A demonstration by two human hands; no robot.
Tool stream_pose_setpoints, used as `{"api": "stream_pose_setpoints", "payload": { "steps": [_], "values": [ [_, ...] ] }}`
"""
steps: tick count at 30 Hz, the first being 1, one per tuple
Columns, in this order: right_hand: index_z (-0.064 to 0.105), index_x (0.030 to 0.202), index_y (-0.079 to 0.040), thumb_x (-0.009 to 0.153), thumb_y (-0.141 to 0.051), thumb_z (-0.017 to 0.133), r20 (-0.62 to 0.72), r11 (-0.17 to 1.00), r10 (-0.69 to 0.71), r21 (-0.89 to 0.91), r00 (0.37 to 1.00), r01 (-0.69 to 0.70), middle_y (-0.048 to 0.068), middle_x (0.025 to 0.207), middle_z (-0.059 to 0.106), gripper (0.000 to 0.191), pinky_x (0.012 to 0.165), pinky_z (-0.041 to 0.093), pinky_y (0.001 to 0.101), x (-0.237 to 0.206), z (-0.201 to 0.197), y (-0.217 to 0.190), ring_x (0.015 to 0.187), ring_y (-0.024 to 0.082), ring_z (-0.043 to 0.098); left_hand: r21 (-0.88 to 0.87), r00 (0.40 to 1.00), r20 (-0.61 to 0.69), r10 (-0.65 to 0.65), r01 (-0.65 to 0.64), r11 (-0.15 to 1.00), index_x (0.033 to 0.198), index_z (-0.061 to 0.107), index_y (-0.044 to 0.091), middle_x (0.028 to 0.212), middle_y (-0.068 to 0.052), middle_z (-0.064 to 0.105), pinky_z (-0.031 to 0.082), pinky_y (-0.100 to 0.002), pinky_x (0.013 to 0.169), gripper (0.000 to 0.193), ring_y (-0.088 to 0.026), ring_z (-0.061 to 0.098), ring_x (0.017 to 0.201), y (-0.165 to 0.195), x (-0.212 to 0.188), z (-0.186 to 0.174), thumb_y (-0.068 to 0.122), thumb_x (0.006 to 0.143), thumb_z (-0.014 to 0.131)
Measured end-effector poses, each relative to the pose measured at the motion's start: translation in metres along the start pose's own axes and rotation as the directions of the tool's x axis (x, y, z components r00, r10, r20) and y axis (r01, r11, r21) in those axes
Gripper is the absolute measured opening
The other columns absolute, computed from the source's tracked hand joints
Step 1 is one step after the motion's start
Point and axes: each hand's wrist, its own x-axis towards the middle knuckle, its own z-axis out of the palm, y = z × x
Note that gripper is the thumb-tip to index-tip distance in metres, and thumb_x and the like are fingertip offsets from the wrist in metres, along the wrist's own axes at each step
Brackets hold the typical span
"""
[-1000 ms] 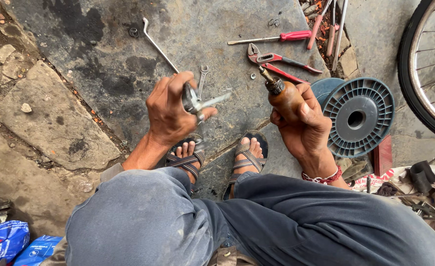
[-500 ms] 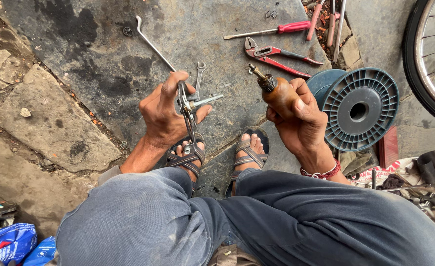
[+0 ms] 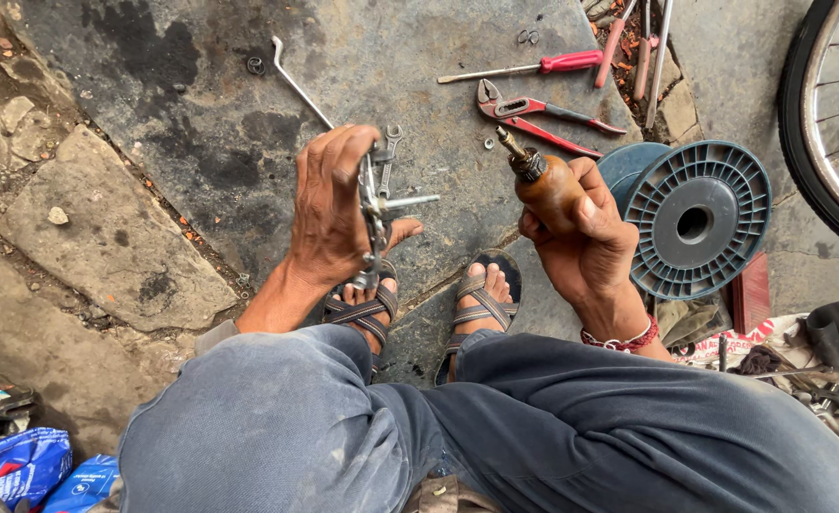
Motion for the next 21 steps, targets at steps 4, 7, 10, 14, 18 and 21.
{"api": "stream_pose_setpoints", "payload": {
  "steps": [4,7,10,14,18,21],
  "values": [
    [0.056,0.115,-0.011,0.084,-0.026,0.086,0.003,1.0,0.001,0.002,1.0,-0.001,0.007,0.127,0.063,0.046,0.089,0.05,0.0351,0.0,-0.002,0.001,0.113,0.02,0.06,0.064,1.0,0.009,-0.027,0.027,0.998,0.151,0.031,0.013,0.134,-0.017,0.056,0.042,-0.052,0.105,0.103,-0.036,0.056,0.12,-0.005,-0.007,0.004,0.028,0.07,0.092],
    [0.056,0.114,-0.011,0.084,-0.027,0.086,0.001,1.0,-0.001,-0.006,1.0,0.001,0.007,0.125,0.063,0.046,0.088,0.05,0.0356,0.0,-0.004,0.002,0.112,0.021,0.06,0.188,0.985,0.046,-0.167,0.156,0.97,0.148,0.041,0.015,0.116,-0.012,0.063,0.048,-0.046,0.093,0.078,-0.031,0.063,0.105,-0.007,-0.01,0.007,0.012,0.084,0.086],
    [0.056,0.115,-0.011,0.084,-0.028,0.086,0.004,1.0,-0.002,-0.015,1.0,0.002,0.009,0.124,0.064,0.046,0.088,0.051,0.036,0.001,-0.005,0.002,0.108,0.022,0.06,0.199,0.981,-0.004,-0.193,0.19,0.961,0.145,0.044,0.013,0.114,-0.013,0.062,0.051,-0.043,0.09,0.067,-0.031,0.064,0.105,-0.008,-0.007,0.008,0.011,0.088,0.079],
    [0.056,0.113,-0.012,0.083,-0.028,0.087,-0.017,1.0,0.005,-0.028,1.0,-0.006,0.008,0.124,0.064,0.046,0.089,0.051,0.035,0.001,-0.004,0.002,0.11,0.021,0.06,0.244,0.996,-0.087,0.008,0.013,0.97,0.152,0.036,0.008,0.127,-0.016,0.06,0.047,-0.049,0.1,0.084,-0.032,0.061,0.117,-0.005,-0.001,0.004,0.006,0.077,0.074],
    [0.057,0.114,-0.012,0.083,-0.029,0.087,-0.002,1.0,-0.002,-0.031,1.0,0.002,0.009,0.124,0.064,0.046,0.088,0.05,0.0348,0.001,-0.003,0.002,0.108,0.021,0.06,0.282,0.998,-0.059,0.004,0.013,0.959,0.152,0.037,0.009,0.127,-0.017,0.06,0.047,-0.053,0.1,0.09,-0.032,0.059,0.117,0.0,0.001,0.001,0.023,0.078,0.085],
    [0.057,0.114,-0.012,0.084,-0.029,0.086,0.002,0.999,-0.002,-0.035,1.0,0.002,0.01,0.124,0.064,0.046,0.088,0.05,0.0348,0.001,-0.003,0.001,0.108,0.021,0.06,0.308,0.998,-0.033,-0.06,0.067,0.949,0.152,0.04,0.008,0.115,-0.014,0.061,0.046,-0.048,0.087,0.083,-0.027,0.058,0.1,0.0,0.005,0.002,0.036,0.091,0.09]
  ]
}}
